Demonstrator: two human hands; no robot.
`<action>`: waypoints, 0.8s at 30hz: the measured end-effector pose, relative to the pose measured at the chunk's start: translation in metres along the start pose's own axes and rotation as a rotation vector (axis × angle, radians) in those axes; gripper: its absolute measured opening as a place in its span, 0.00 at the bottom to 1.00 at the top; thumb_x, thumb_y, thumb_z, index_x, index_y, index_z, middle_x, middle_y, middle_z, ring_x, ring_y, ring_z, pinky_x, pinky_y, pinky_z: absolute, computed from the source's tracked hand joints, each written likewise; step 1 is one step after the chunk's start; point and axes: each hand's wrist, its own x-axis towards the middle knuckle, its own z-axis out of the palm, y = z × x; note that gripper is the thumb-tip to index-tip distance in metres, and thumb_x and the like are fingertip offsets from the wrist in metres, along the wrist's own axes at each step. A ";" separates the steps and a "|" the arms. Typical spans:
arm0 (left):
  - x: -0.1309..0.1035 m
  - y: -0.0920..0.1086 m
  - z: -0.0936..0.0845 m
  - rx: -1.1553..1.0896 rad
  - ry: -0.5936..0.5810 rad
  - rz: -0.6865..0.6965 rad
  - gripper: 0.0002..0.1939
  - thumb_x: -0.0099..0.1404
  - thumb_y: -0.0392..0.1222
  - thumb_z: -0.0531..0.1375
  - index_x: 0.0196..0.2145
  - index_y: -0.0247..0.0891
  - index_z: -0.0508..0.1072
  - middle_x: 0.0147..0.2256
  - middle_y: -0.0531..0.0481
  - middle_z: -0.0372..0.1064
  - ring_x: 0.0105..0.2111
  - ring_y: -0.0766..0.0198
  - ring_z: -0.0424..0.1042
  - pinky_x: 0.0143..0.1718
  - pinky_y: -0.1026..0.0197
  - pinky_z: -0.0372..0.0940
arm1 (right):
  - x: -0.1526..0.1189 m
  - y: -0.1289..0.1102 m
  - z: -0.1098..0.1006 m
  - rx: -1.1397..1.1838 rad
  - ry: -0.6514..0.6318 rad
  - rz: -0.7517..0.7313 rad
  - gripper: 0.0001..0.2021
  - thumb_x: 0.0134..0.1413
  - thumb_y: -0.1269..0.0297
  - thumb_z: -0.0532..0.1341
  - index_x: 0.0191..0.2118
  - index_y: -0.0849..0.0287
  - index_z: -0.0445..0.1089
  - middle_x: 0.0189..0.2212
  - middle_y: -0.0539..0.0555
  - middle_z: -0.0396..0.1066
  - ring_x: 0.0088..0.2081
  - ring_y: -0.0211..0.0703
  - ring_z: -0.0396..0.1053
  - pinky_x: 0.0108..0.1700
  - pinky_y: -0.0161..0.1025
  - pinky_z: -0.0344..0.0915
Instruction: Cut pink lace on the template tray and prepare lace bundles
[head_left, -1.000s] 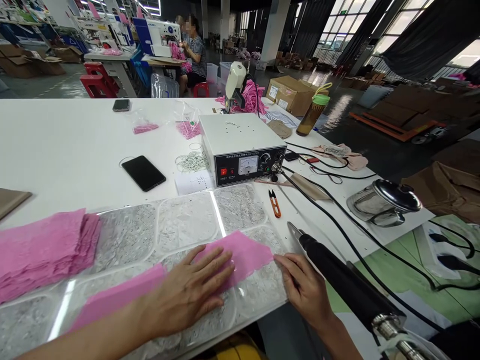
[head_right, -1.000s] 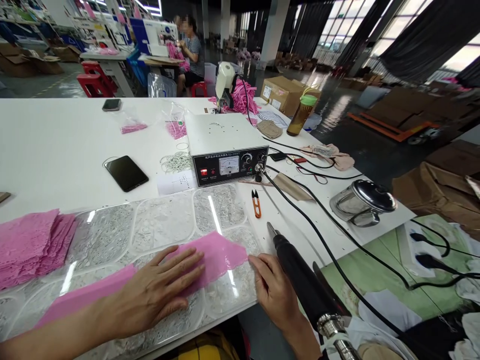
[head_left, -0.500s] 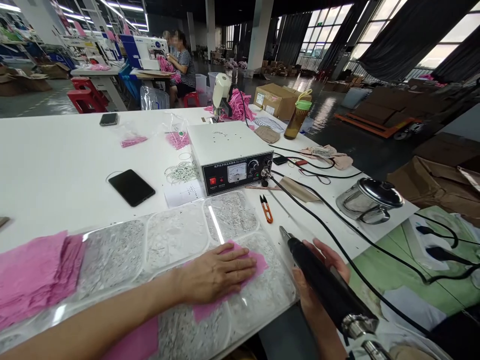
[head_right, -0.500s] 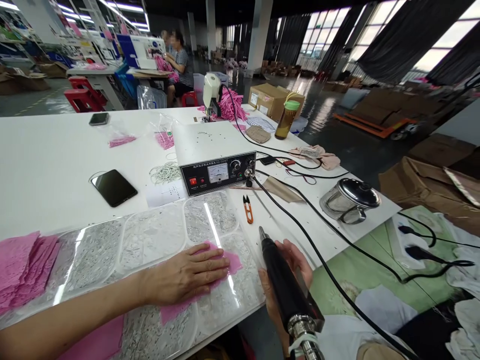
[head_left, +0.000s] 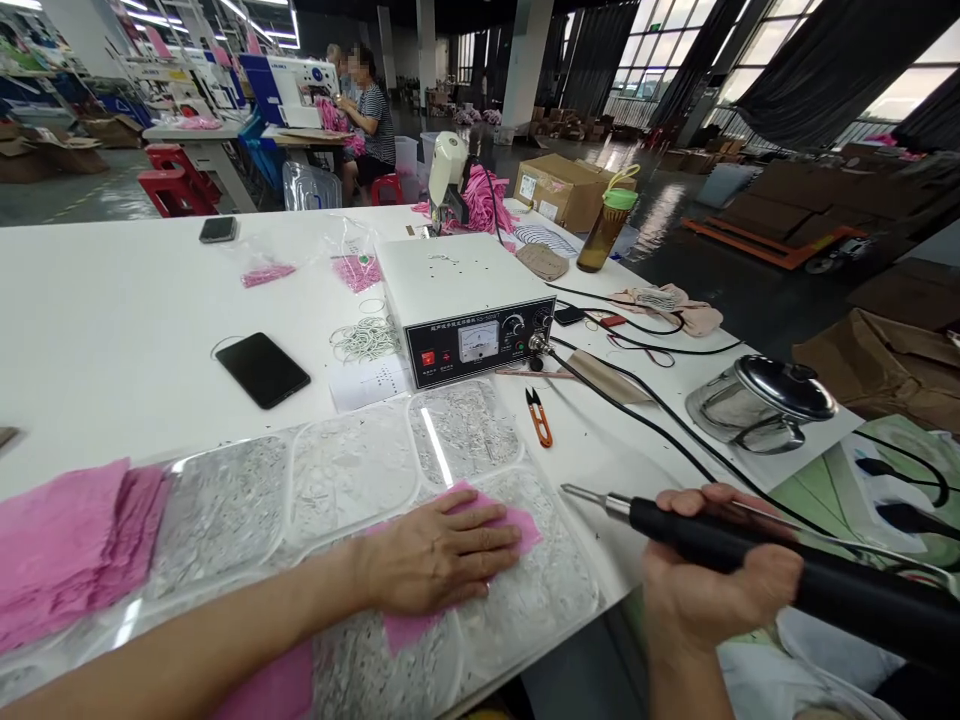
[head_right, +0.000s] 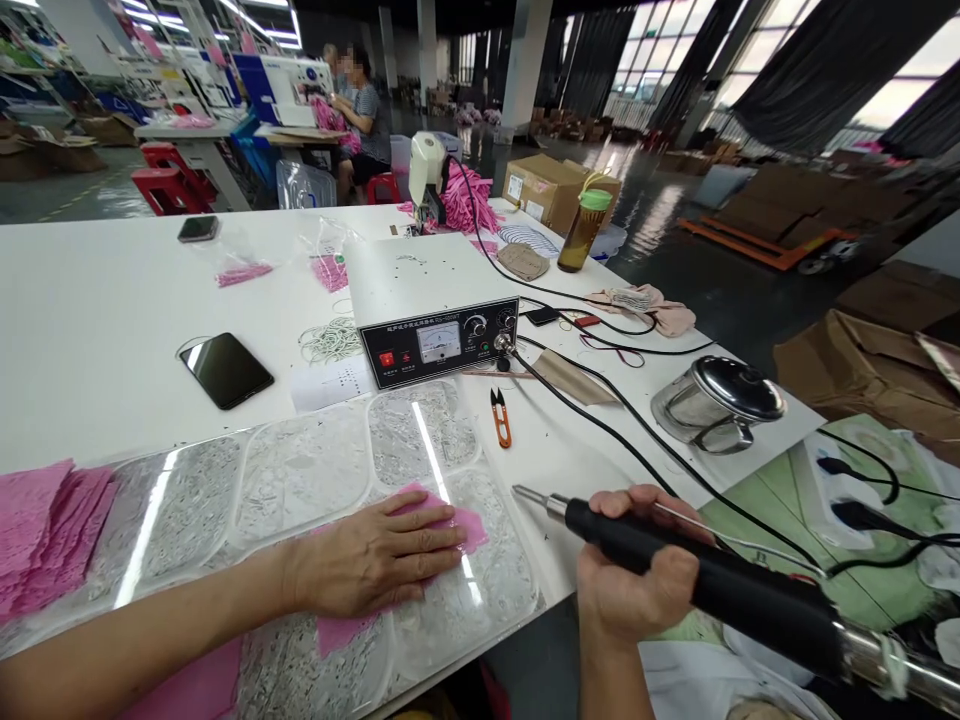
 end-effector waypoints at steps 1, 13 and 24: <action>0.000 0.000 0.001 -0.001 0.007 0.003 0.23 0.72 0.46 0.46 0.61 0.37 0.58 0.60 0.48 0.56 0.62 0.56 0.51 0.64 0.48 0.40 | 0.000 -0.005 -0.001 0.005 -0.027 0.048 0.16 0.39 0.52 0.59 0.31 0.60 0.65 0.27 0.49 0.63 0.22 0.35 0.60 0.22 0.36 0.61; -0.001 -0.001 0.009 0.024 0.030 0.014 0.23 0.72 0.47 0.44 0.60 0.37 0.59 0.61 0.50 0.53 0.62 0.55 0.50 0.64 0.49 0.38 | -0.014 -0.026 0.005 -0.029 -0.292 0.138 0.10 0.39 0.58 0.57 0.27 0.59 0.66 0.21 0.48 0.63 0.18 0.36 0.59 0.17 0.36 0.59; -0.001 -0.001 0.010 -0.020 0.037 -0.005 0.23 0.72 0.47 0.45 0.61 0.39 0.57 0.61 0.49 0.55 0.62 0.55 0.50 0.64 0.49 0.37 | -0.017 -0.027 0.007 -0.042 -0.320 0.150 0.09 0.42 0.59 0.57 0.28 0.59 0.65 0.22 0.48 0.61 0.18 0.36 0.58 0.18 0.37 0.59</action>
